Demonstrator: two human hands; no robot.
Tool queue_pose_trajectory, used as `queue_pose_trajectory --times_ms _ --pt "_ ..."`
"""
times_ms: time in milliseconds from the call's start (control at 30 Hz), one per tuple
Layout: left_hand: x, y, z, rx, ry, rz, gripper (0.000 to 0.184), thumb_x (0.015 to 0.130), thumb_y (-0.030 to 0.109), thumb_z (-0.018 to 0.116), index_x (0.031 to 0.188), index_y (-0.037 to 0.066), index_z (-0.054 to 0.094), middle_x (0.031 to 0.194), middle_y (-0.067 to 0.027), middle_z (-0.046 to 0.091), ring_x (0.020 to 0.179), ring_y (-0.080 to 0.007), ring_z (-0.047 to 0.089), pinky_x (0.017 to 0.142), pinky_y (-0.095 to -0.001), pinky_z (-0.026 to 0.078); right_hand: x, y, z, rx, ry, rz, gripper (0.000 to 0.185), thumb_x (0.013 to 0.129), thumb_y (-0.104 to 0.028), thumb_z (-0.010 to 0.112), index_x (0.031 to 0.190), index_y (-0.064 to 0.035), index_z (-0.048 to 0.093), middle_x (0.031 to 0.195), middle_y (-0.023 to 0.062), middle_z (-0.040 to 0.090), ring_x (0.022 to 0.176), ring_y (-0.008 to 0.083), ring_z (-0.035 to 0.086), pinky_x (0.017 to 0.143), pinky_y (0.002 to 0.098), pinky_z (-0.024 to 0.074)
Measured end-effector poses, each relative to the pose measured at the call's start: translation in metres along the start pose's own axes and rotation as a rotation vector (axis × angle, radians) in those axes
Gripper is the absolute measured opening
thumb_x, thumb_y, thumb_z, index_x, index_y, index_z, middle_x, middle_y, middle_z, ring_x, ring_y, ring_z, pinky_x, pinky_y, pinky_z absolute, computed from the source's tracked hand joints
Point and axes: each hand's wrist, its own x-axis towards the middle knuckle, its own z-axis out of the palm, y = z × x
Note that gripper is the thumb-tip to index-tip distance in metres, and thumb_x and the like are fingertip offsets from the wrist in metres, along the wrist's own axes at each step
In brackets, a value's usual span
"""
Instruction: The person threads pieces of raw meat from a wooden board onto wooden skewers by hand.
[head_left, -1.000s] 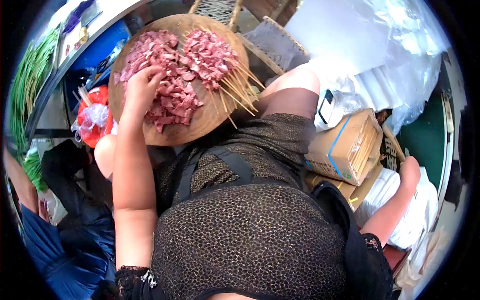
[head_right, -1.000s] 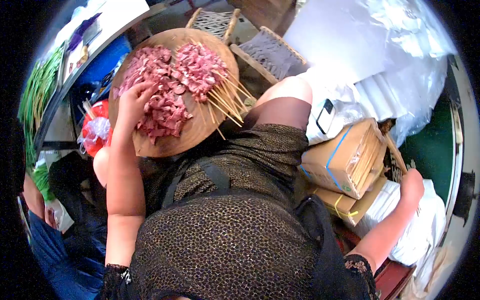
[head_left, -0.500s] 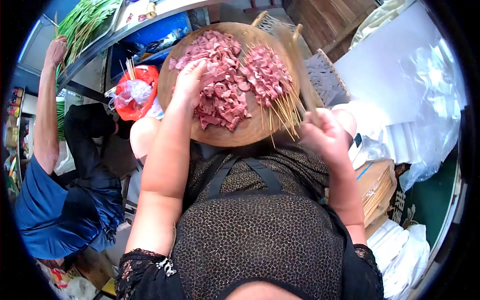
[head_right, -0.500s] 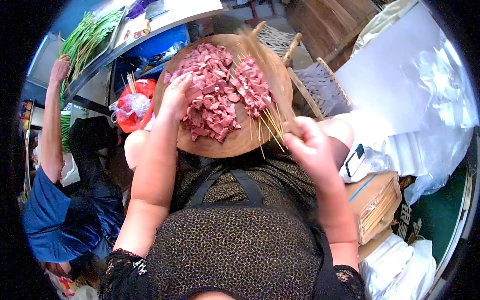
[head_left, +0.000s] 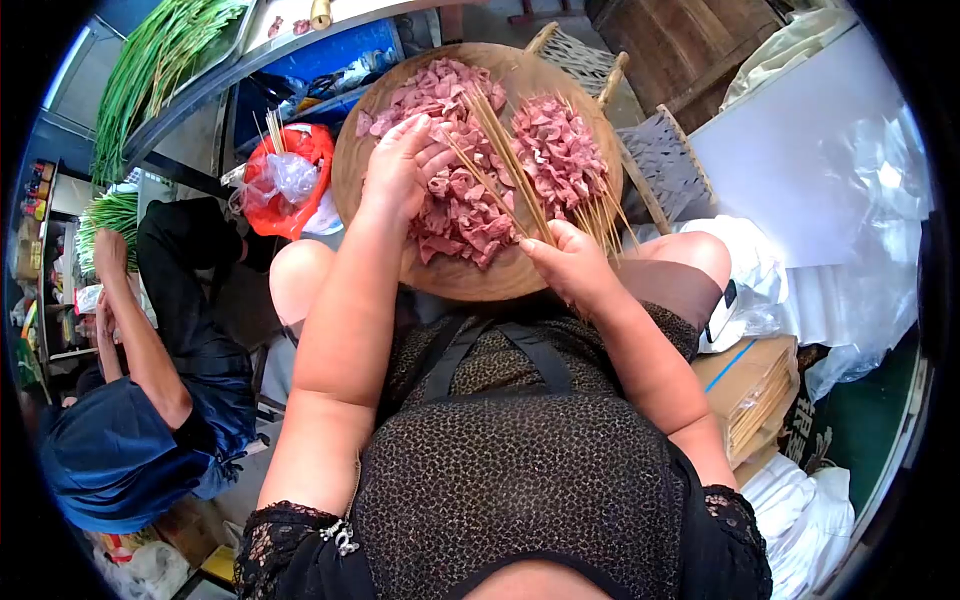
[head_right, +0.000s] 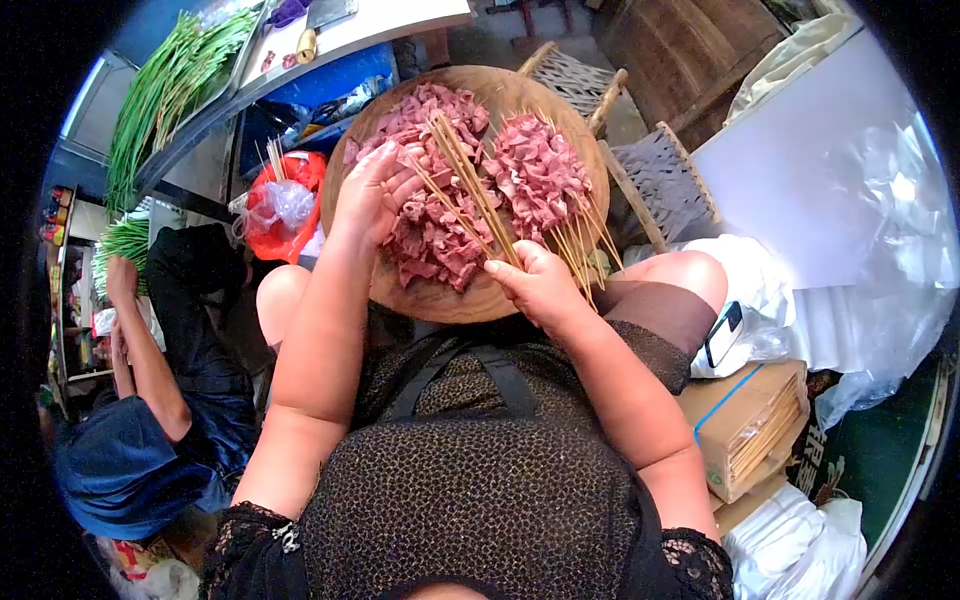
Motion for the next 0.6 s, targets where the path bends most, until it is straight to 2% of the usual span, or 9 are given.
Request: queue_pose_trajectory --times_ms 100,167,267,300,433,467,533,600 --pt "-0.001 -0.001 0.001 -0.03 -0.05 -0.031 0.021 0.087 0.011 0.055 0.105 0.001 0.049 0.097 -0.014 0.061 0.086 -0.024 0.062 0.076 -0.0352 0.054 -0.003 -0.005 0.005 -0.039 0.006 0.031 0.018 0.084 -0.021 0.062 0.081 -0.0085 0.049 0.06 -0.0049 0.043 0.047 0.0038 0.035 0.041 0.0191 0.0278" --pt "0.003 -0.005 -0.003 0.006 -0.05 0.03 0.021 0.085 0.003 0.056 0.104 0.0 0.049 0.095 -0.0142 0.062 0.085 -0.0235 0.063 0.075 -0.0331 0.055 -0.005 -0.005 0.006 -0.078 0.007 0.054 0.019 0.084 -0.021 0.062 0.08 -0.0086 0.049 0.061 -0.0046 0.044 0.047 0.004 0.036 0.041 0.0191 0.0286" --pt "0.006 -0.005 -0.007 -0.011 -0.035 0.024 0.02 0.083 -0.002 0.055 0.102 -0.001 0.049 0.095 -0.0143 0.061 0.084 -0.0224 0.063 0.073 -0.0312 0.056 0.001 0.007 0.001 -0.146 -0.016 0.097 0.018 0.083 -0.02 0.063 0.085 -0.0059 0.052 0.065 -0.003 0.049 0.053 0.0043 0.042 0.047 0.0189 0.0344" --pt "0.006 -0.005 -0.008 -0.011 -0.034 0.024 0.02 0.083 -0.002 0.055 0.102 -0.001 0.049 0.095 -0.0143 0.061 0.084 -0.0224 0.063 0.073 -0.0312 0.056 0.006 0.018 0.0 -0.216 -0.015 -0.098 0.019 0.084 -0.019 0.062 0.09 -0.0039 0.053 0.067 -0.0025 0.051 0.057 0.0043 0.045 0.051 0.0194 0.0369" --pt "0.006 -0.006 -0.007 -0.013 -0.01 0.036 0.018 0.083 -0.002 0.056 0.099 0.0 0.05 0.095 -0.0138 0.062 0.082 -0.0213 0.063 0.072 -0.0309 0.056 0.002 0.019 0.008 -0.268 0.022 -0.414 0.026 0.085 -0.016 0.059 0.105 -0.0002 0.056 0.073 -0.0024 0.055 0.064 0.0043 0.048 0.059 0.0207 0.0416" --pt "0.006 -0.006 -0.006 -0.003 0.013 0.045 0.017 0.083 -0.002 0.056 0.099 0.001 0.05 0.095 -0.0135 0.062 0.082 -0.0209 0.063 0.072 -0.0306 0.056 -0.002 0.014 0.008 -0.267 0.023 -0.415 0.026 0.085 -0.016 0.059 0.105 -0.0002 0.056 0.073 -0.0024 0.055 0.064 0.0043 0.048 0.059 0.0207 0.0416" --pt "0.006 -0.007 -0.006 0.024 0.012 0.058 0.018 0.084 0.0 0.056 0.1 0.001 0.05 0.097 -0.0132 0.061 0.084 -0.0201 0.063 0.073 -0.0302 0.056 -0.01 0.006 0.005 -0.26 0.059 -0.145 0.026 0.086 -0.013 0.057 0.11 -0.0021 0.056 0.072 -0.0034 0.053 0.063 0.0043 0.048 0.058 0.0203 0.0415" --pt "0.008 -0.009 -0.008 0.05 0.01 0.073 0.018 0.084 0.001 0.056 0.101 0.002 0.05 0.1 -0.0129 0.061 0.086 -0.0193 0.063 0.074 -0.0298 0.055 -0.009 0.01 0.003 -0.21 0.064 -0.166 0.027 0.086 -0.011 0.056 0.112 -0.0033 0.056 0.071 -0.0038 0.052 0.062 0.0042 0.048 0.057 0.0198 0.0411"
